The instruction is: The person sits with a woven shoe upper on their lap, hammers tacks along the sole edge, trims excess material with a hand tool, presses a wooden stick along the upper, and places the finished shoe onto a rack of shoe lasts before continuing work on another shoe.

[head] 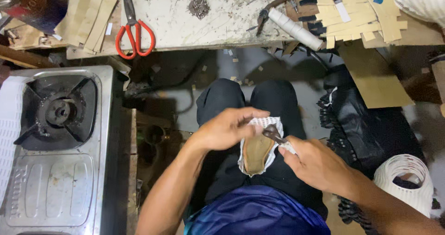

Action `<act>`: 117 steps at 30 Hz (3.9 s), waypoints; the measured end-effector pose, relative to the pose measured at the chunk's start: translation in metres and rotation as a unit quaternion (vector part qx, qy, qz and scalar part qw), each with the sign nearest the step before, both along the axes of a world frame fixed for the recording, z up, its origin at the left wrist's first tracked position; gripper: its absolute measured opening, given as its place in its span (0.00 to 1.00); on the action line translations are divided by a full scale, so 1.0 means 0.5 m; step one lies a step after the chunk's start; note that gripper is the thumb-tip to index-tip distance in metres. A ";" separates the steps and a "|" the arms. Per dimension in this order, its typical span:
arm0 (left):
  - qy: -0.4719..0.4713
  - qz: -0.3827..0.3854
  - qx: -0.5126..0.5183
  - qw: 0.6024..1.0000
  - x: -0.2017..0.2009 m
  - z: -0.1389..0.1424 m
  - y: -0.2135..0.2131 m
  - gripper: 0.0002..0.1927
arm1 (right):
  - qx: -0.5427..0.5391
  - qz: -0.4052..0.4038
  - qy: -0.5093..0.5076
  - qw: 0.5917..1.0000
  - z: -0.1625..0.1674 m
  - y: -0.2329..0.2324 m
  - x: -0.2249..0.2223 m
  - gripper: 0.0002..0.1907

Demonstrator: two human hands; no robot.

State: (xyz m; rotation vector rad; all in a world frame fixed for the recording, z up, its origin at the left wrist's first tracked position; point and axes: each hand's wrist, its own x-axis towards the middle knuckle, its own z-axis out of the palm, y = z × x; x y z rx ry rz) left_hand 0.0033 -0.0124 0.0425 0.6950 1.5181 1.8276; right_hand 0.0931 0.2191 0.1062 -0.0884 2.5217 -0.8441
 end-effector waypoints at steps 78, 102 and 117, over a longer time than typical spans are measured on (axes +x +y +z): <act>-0.327 0.290 0.235 0.868 0.177 -0.137 -0.038 0.37 | -0.383 -0.001 0.156 0.910 -0.143 -0.021 0.093 0.41; -0.297 0.334 0.239 0.862 0.254 -0.178 -0.015 0.02 | -0.558 -0.298 -0.036 0.774 -0.234 0.035 0.108 0.03; -0.498 -0.141 0.356 0.778 0.207 -0.190 0.042 0.61 | -0.712 -0.132 -0.218 0.654 -0.260 0.054 0.026 0.05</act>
